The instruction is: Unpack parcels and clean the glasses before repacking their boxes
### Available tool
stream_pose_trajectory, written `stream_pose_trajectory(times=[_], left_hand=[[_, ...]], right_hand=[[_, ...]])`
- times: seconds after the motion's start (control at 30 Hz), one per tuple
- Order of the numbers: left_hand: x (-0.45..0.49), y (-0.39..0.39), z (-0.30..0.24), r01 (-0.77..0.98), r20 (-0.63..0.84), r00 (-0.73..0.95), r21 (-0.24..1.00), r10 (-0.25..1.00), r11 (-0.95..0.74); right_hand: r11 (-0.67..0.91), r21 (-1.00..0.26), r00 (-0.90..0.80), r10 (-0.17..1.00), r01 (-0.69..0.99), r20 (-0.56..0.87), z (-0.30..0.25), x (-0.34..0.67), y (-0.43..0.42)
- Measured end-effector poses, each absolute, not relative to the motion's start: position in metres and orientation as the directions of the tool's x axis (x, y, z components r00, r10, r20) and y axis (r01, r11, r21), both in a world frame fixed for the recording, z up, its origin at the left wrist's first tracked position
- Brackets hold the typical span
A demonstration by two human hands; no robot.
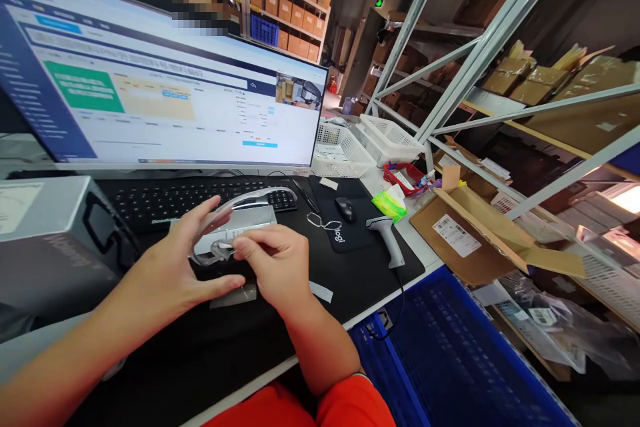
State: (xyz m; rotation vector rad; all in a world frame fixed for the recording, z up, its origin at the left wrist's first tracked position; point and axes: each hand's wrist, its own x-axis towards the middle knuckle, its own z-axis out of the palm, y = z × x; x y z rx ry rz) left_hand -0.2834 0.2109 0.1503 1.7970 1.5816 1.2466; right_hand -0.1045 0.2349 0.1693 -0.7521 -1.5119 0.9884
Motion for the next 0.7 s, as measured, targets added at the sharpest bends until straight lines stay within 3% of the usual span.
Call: stream_pose_trajectory(times=[0.1, 0.47, 0.6, 0.7], left_hand=[[-0.280, 0.206, 0.150, 0.636, 0.378, -0.104, 0.737, 0.920, -0.230], [-0.279, 0.195, 0.168, 0.641, 0.375, -0.173, 0.745, 0.911, -0.185], [-0.281, 0.198, 0.169, 0.694, 0.400, -0.185, 0.700, 0.898, -0.169], [-0.287, 0.202, 0.160, 0.764, 0.441, -0.155, 0.621, 0.884, -0.175]], right_hand=[[0.355, -0.921, -0.158, 0.912, -0.162, 0.380, 0.170, -0.104, 0.239], [0.480, -0.865, -0.183, 0.846, -0.145, 0.501, 0.167, -0.106, 0.232], [0.492, -0.868, -0.176, 0.850, -0.072, 0.497, 0.155, -0.103, 0.229], [0.480, -0.870, -0.234, 0.864, 0.113, 0.446, 0.148, -0.086, 0.231]])
